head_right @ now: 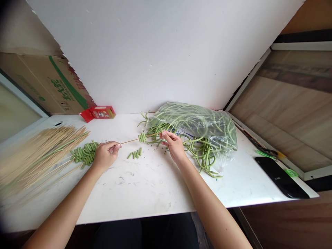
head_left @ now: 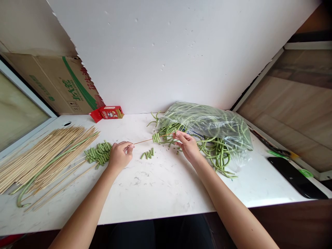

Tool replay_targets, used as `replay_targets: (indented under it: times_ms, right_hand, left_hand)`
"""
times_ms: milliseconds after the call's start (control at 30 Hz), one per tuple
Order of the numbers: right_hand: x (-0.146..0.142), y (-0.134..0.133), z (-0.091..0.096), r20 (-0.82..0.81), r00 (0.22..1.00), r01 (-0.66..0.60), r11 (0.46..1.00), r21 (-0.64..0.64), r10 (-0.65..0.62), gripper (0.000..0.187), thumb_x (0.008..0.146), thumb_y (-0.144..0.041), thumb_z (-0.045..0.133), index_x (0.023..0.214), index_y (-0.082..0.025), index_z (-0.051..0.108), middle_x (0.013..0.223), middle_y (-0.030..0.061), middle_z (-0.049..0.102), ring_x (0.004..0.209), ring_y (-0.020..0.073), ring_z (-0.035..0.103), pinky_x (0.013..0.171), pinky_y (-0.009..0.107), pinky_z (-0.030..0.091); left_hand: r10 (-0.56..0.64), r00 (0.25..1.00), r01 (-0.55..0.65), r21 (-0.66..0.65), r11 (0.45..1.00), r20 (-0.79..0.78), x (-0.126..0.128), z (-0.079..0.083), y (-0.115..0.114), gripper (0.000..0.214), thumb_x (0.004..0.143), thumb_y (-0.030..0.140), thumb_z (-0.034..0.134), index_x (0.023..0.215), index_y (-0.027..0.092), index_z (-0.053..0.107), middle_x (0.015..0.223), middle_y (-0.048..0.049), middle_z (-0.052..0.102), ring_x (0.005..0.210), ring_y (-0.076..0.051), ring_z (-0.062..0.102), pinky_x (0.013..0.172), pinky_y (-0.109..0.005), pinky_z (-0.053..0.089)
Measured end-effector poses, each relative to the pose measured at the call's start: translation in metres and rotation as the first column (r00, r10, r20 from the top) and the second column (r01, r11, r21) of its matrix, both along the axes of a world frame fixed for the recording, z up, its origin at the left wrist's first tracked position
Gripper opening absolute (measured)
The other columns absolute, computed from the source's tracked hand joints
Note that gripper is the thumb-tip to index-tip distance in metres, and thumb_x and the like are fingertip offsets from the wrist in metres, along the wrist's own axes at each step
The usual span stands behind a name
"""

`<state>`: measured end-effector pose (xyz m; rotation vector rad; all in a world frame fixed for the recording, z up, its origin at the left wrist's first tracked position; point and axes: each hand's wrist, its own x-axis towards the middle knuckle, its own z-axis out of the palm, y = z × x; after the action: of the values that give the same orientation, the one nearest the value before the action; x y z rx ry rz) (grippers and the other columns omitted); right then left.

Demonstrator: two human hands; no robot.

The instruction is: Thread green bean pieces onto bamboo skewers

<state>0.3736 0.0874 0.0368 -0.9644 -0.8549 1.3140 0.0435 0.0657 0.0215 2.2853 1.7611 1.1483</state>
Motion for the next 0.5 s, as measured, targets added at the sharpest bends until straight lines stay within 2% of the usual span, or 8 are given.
replay_targets:
  times_ms: [500]
  right_hand:
    - [-0.0029, -0.0014, -0.0048, 0.032, 0.999, 0.023, 0.999, 0.023, -0.024, 0.036, 0.069, -0.051, 0.098, 0.088, -0.023, 0.085, 0.092, 0.0042, 0.08, 0.088, 0.0178, 0.069, 0.076, 0.03, 0.052]
  left_hand:
    - [0.025, 0.999, -0.025, 0.003, 1.0, -0.04, -0.0002, -0.0011, -0.001, 0.019, 0.09, 0.024, 0.059, 0.074, 0.022, 0.069, 0.068, -0.0006, 0.07, 0.063, -0.019, 0.059, 0.074, -0.036, 0.038]
